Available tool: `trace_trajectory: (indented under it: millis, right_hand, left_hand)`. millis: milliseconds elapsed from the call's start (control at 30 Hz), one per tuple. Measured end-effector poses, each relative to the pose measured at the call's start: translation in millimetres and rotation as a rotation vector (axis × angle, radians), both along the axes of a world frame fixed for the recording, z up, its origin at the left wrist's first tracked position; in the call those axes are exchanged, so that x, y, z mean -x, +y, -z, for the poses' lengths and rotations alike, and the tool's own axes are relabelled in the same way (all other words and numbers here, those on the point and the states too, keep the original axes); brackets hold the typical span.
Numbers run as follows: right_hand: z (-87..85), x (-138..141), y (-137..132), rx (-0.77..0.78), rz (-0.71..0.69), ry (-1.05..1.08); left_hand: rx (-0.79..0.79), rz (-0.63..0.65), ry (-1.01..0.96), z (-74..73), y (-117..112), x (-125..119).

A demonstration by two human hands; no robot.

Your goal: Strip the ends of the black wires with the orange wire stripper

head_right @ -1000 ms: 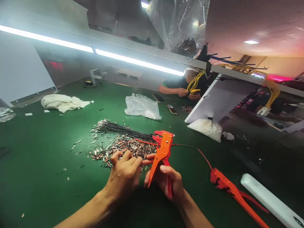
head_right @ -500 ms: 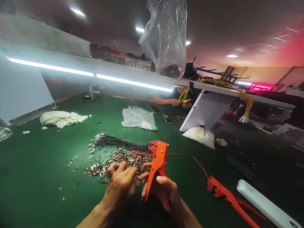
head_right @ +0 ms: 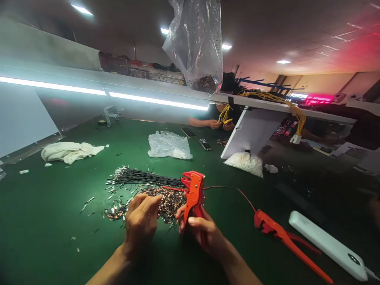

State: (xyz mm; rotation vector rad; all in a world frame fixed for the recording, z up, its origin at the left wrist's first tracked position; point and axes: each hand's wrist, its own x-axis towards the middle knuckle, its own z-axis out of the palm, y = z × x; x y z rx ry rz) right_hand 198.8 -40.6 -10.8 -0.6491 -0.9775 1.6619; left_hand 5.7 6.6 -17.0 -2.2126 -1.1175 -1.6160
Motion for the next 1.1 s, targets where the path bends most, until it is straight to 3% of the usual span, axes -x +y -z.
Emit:
trace_trajectory:
  millis: [200, 400, 600, 933, 1100]
  right_hand:
    - [3.5, -4.1, 0.6, 0.081, -0.006, 0.041]
    - [6.3, 0.3, -4.5, 0.176, -0.175, 0.102]
    - [17.0, 2.6, -2.6, 0.176, -0.266, 0.1]
    - [8.5, -4.2, -3.5, 0.186, -0.292, 0.087]
    - [7.5, -5.1, -4.6, 0.203, -0.318, 0.112]
  left_hand:
    - [0.008, 0.011, -0.037, -3.3, 8.7, 10.3]
    - [-0.014, -0.037, -0.039, -7.2, 10.5, 14.1]
    - [0.005, -0.082, -0.031, -9.4, 9.2, 12.1]
    - [-0.024, -0.031, -0.02, -15.1, 2.6, 12.8]
    - [-0.054, -0.086, -0.022, -18.0, 0.9, 15.1]
